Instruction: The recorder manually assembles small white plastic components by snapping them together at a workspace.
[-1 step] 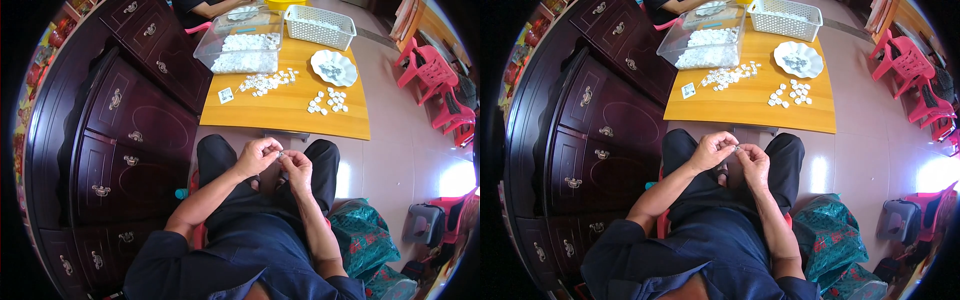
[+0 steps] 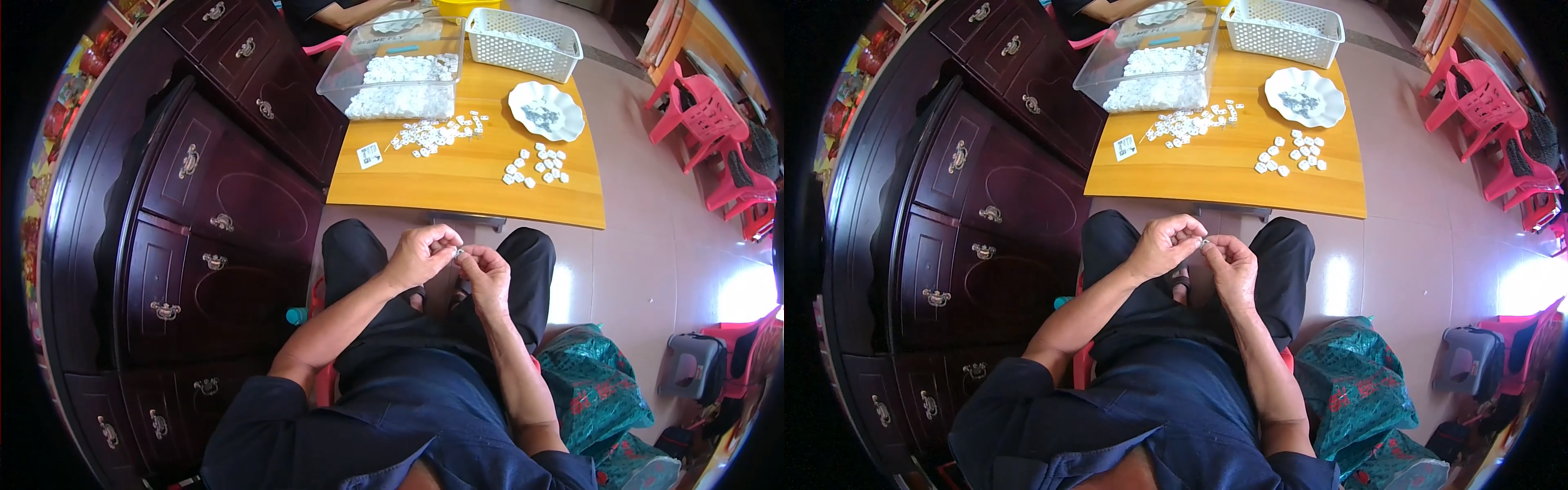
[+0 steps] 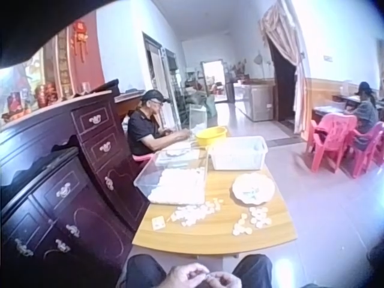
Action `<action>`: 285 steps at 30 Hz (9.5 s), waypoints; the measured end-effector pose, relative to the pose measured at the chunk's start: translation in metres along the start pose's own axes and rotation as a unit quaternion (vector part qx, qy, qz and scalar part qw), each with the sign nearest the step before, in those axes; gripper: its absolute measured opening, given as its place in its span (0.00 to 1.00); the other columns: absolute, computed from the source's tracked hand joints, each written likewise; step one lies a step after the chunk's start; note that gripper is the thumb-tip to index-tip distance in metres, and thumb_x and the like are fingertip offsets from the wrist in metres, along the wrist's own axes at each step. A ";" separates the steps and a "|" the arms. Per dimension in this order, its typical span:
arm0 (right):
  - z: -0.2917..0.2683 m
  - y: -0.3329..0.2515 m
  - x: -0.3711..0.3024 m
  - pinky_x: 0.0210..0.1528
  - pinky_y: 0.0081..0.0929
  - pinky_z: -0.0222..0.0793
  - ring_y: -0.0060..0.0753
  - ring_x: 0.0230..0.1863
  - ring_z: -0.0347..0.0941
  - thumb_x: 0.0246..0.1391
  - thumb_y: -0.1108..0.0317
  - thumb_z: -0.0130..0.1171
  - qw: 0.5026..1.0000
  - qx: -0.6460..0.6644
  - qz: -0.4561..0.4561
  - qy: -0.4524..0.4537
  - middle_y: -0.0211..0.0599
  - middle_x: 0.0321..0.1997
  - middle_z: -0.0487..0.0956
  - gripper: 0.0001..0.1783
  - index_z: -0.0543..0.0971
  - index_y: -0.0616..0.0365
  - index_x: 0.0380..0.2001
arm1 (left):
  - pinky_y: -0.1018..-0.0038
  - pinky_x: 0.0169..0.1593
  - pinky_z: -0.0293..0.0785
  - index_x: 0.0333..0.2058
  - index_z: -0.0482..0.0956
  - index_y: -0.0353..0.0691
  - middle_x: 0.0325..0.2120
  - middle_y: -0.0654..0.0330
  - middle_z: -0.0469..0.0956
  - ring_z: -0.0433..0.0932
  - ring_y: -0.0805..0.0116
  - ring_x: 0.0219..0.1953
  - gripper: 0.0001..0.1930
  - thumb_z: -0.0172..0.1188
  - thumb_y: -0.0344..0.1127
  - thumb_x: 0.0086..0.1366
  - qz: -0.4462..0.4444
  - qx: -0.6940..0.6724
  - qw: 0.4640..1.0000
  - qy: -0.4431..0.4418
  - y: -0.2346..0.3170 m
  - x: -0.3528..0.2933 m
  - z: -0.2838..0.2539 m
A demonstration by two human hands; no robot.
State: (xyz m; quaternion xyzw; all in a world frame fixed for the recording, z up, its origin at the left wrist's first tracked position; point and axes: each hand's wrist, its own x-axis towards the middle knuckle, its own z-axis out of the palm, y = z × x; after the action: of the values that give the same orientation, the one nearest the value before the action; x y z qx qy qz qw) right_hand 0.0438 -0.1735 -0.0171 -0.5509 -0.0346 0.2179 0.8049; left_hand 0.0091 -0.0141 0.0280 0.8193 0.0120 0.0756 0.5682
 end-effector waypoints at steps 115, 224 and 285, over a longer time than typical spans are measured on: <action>0.001 -0.003 -0.003 0.34 0.12 0.66 0.12 0.29 0.70 0.62 0.71 0.60 0.997 0.042 0.045 -0.041 0.24 0.31 0.80 0.04 0.81 0.59 0.39 | 0.79 0.36 0.77 0.44 0.79 0.34 0.30 0.61 0.83 0.82 0.79 0.31 0.11 0.62 0.22 0.62 0.010 -0.024 1.000 0.004 -0.009 -0.016 -0.015; -0.014 -0.005 0.002 0.41 0.22 0.77 0.24 0.34 0.80 0.68 0.64 0.53 0.972 0.165 0.164 -0.032 0.36 0.40 0.84 0.11 0.79 0.57 0.44 | 0.54 0.44 0.77 0.57 0.74 0.40 0.41 0.47 0.78 0.81 0.47 0.41 0.20 0.49 0.36 0.69 0.023 0.439 0.895 0.072 -0.049 0.178 -0.002; -0.011 0.007 -0.001 0.40 0.21 0.77 0.23 0.35 0.80 0.68 0.64 0.54 0.978 0.136 0.155 -0.027 0.33 0.41 0.85 0.09 0.80 0.55 0.44 | 0.72 0.34 0.77 0.31 0.82 0.35 0.25 0.57 0.83 0.82 0.71 0.28 0.03 0.64 0.28 0.61 0.098 0.096 0.984 0.118 -0.040 0.060 -0.038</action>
State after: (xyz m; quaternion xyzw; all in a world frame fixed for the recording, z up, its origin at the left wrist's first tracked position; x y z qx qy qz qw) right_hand 0.0440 -0.1809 -0.0274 -0.4289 0.0593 0.3578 0.8273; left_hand 0.0662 0.0413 0.0104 0.8526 0.0057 0.2251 0.4715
